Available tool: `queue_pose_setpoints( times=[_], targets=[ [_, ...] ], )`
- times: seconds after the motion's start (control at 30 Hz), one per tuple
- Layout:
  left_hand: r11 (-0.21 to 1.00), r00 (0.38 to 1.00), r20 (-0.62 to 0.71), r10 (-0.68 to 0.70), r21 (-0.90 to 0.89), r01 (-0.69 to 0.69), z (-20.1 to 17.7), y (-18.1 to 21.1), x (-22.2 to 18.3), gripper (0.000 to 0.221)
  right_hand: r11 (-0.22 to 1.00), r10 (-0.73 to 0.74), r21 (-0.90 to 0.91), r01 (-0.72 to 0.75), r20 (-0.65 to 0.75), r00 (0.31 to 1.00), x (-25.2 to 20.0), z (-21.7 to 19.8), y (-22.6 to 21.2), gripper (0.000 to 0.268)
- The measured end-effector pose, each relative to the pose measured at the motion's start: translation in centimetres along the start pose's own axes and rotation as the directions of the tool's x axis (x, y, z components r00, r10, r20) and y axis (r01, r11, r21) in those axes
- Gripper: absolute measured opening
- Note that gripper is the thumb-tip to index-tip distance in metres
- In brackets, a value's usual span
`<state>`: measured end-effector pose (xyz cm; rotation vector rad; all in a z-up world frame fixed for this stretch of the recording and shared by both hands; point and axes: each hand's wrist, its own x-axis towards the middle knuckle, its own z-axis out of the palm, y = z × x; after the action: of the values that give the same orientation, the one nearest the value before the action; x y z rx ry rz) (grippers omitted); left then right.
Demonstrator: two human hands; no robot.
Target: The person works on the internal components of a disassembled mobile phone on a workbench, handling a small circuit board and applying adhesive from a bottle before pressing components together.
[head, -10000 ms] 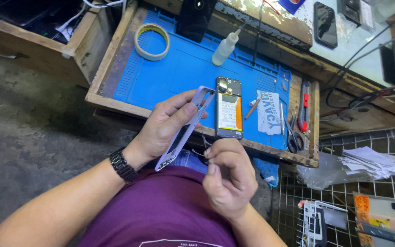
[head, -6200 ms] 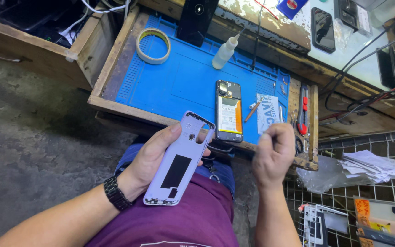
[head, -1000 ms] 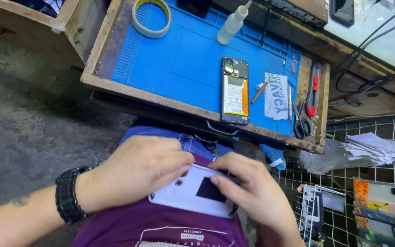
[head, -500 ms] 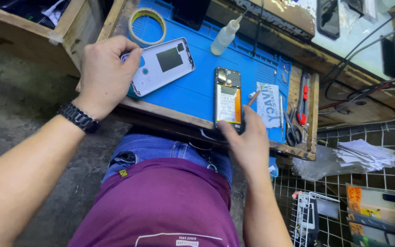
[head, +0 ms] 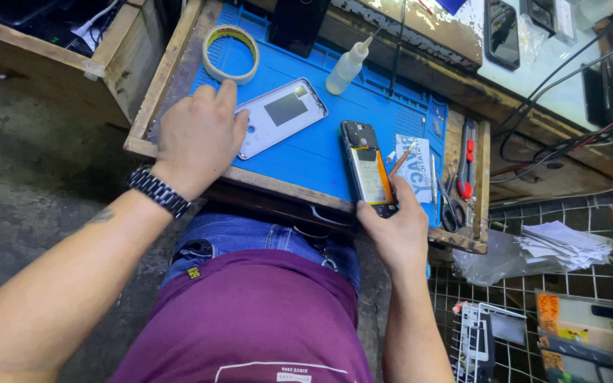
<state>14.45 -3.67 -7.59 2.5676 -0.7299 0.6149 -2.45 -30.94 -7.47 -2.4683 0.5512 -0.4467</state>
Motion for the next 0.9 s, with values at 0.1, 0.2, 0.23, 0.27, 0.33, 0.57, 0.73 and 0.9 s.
queue_pose_setpoints(
  times=[0.1, 0.2, 0.23, 0.27, 0.33, 0.57, 0.73, 0.9],
  targets=[
    [0.999, 1.0, -0.005, 0.029, -0.023, -0.029, -1.7, 1.1, -0.9, 0.038, 0.958, 0.066, 0.277, -0.071, 0.028, 0.997, 0.2, -0.6, 2.7, 0.068],
    [0.956, 0.988, -0.034, 0.149, -0.249, -0.153, -2.3, 2.4, -1.7, 0.044, 0.806, 0.083, 0.579, -0.12, 0.089, 0.993, -0.1, -1.0, 4.9, 0.064],
    [0.905, 0.981, -0.036, 0.189, -0.382, -0.189, -2.2, 3.1, -1.7, 0.048, 0.733, 0.067, 0.67, -0.121, 0.106, 0.992, 0.0, -1.1, 5.1, 0.063],
    [0.834, 0.972, -0.045, 0.229, -0.506, -0.22, -2.0, 3.6, -1.6, 0.052, 0.697, 0.058, 0.702, -0.146, 0.148, 0.987, -0.3, -1.4, 5.1, 0.065],
    [0.679, 0.955, -0.026, 0.297, -0.697, -0.23, -1.3, 4.8, -0.8, 0.068, 0.624, 0.026, 0.757, -0.195, 0.229, 0.973, -1.1, -2.3, 4.4, 0.067],
    [0.563, 0.707, 0.268, 0.654, -0.797, -0.219, 0.1, 5.8, 0.4, 0.083, 0.812, -0.19, 0.58, -0.071, 0.377, 0.907, -2.2, -3.3, 0.1, 0.077],
    [0.694, 0.647, 0.43, 0.629, -0.686, -0.219, -0.1, 5.7, 1.0, 0.083, 0.878, -0.315, 0.472, 0.083, 0.436, 0.843, -1.0, -3.4, -1.1, 0.083],
    [0.775, 0.782, 0.335, 0.526, -0.567, -0.278, 0.7, 5.9, 0.8, 0.084, 0.846, -0.349, 0.513, 0.145, 0.327, 0.878, 3.1, -2.0, 0.1, 0.064]
  ],
)
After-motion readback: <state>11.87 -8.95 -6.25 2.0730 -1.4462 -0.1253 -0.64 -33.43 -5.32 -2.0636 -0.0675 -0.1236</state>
